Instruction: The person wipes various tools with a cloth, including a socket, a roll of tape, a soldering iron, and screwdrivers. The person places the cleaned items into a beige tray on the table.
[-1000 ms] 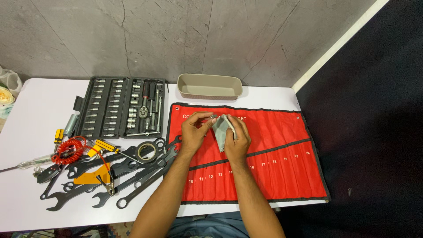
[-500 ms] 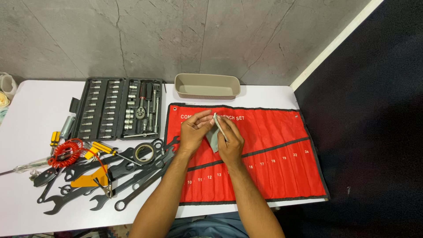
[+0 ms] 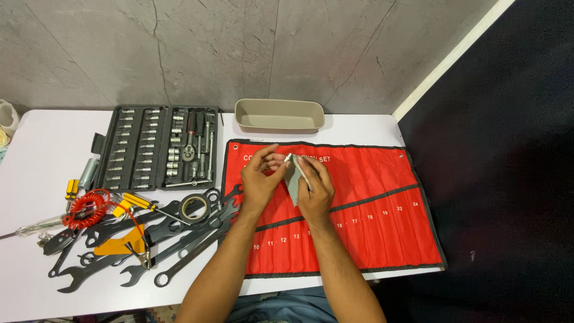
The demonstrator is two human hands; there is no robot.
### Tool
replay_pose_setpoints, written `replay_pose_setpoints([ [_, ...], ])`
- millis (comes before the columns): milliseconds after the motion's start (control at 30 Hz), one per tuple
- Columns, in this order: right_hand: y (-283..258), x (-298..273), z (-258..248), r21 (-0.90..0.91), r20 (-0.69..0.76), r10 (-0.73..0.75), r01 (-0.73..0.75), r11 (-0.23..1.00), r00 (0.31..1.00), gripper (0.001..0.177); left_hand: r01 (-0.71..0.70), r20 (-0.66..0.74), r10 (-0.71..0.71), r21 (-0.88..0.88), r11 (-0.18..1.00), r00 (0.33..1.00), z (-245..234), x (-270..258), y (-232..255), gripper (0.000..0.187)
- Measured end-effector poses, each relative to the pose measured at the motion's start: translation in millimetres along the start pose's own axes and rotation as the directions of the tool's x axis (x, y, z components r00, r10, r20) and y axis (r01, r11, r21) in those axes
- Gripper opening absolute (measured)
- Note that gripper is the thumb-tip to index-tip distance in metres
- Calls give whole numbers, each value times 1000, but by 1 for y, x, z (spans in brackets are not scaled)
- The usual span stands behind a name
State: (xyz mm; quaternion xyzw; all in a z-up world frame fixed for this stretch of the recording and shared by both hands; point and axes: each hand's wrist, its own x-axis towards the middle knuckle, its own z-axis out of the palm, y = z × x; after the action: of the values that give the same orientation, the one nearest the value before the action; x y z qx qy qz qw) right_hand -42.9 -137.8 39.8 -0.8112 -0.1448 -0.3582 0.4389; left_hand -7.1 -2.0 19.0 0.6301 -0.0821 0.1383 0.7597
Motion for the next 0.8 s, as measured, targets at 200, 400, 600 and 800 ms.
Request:
replay_pose_setpoints([
  [200, -6, 1, 2, -118, 55, 34, -28, 993, 998, 47, -238, -22, 258, 316, 918, 966, 3, -9, 24, 50],
  [400, 9, 1, 1, -49, 4, 174, -173, 984, 985, 49, -255, -27, 278, 320, 912, 960, 3, -7, 22, 49],
  [600, 15, -8, 6, 26, 106, 139, -142, 990, 985, 44, -141, 8, 143, 233, 962, 990, 2, -7, 13, 43],
  [800, 13, -7, 7, 63, 129, 123, -132, 989, 984, 43, -140, 53, 131, 235, 962, 990, 0, -5, 16, 36],
])
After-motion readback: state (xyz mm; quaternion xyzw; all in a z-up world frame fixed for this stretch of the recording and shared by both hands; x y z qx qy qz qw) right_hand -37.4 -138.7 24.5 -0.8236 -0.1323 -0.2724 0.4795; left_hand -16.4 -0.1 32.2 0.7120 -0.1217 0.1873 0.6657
